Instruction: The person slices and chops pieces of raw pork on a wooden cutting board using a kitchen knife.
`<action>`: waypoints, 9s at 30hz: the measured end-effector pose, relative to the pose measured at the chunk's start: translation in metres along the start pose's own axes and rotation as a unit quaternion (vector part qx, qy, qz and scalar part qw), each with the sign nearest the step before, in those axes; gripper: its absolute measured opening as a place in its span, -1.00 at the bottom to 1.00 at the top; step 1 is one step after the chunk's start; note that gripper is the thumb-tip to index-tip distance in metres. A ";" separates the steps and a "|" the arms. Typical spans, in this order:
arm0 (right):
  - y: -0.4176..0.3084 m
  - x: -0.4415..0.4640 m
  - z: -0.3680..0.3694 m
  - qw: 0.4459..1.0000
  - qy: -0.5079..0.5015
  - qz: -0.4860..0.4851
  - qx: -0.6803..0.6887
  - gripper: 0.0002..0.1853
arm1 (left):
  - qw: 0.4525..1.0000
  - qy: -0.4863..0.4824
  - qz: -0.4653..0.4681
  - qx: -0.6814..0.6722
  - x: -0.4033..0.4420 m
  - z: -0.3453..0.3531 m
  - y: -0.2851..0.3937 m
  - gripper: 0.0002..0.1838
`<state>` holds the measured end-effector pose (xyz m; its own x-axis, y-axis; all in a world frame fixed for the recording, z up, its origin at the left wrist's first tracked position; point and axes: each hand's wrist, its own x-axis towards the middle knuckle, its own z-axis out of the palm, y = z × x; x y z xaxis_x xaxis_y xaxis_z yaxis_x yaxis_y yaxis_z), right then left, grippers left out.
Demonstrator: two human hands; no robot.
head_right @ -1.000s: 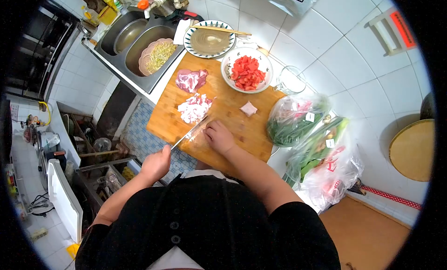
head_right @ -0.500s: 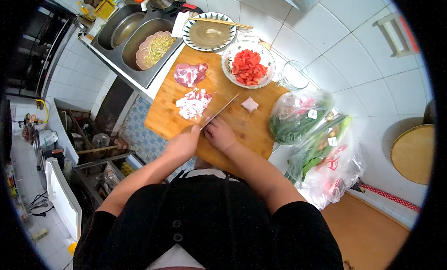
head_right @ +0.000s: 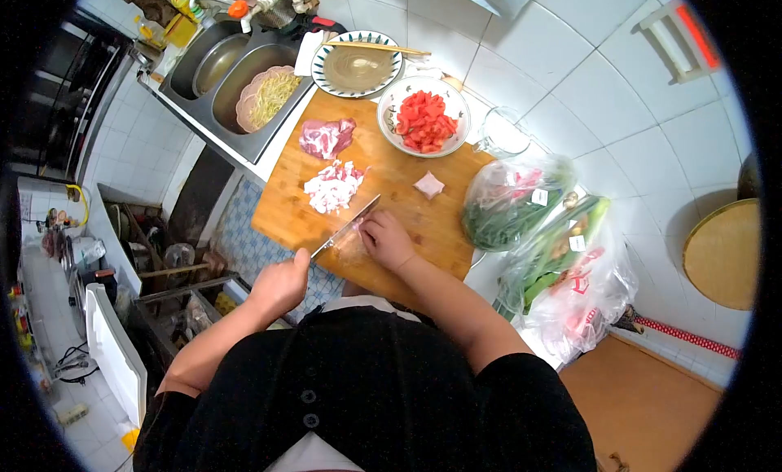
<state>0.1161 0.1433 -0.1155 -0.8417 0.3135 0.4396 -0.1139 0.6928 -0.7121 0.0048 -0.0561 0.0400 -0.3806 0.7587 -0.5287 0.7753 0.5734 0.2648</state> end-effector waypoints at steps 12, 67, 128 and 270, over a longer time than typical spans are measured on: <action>0.000 0.002 0.001 0.996 -0.061 -0.009 -0.064 -0.92 | 0.995 0.066 0.049 -0.054 0.076 0.013 0.022 -0.80; 0.000 0.001 -0.001 0.998 -0.024 -0.001 -0.054 -0.91 | 0.994 0.034 -0.010 -0.100 0.041 0.025 0.018 -0.76; -0.016 0.094 0.006 0.965 -0.192 -0.142 -0.107 -0.79 | 0.893 0.310 -0.052 -0.322 0.058 -0.010 -0.056 -0.76; -0.044 -0.063 -0.065 0.943 0.168 0.263 0.119 -0.76 | 0.995 -0.044 0.090 -0.008 0.048 0.017 0.019 -0.87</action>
<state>0.2086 0.1346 -0.0762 -0.6046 0.7887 0.1116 0.1235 0.2313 -0.9650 0.0096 -0.0143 0.0062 -0.1903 0.8193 -0.5409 0.8188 0.4364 0.3731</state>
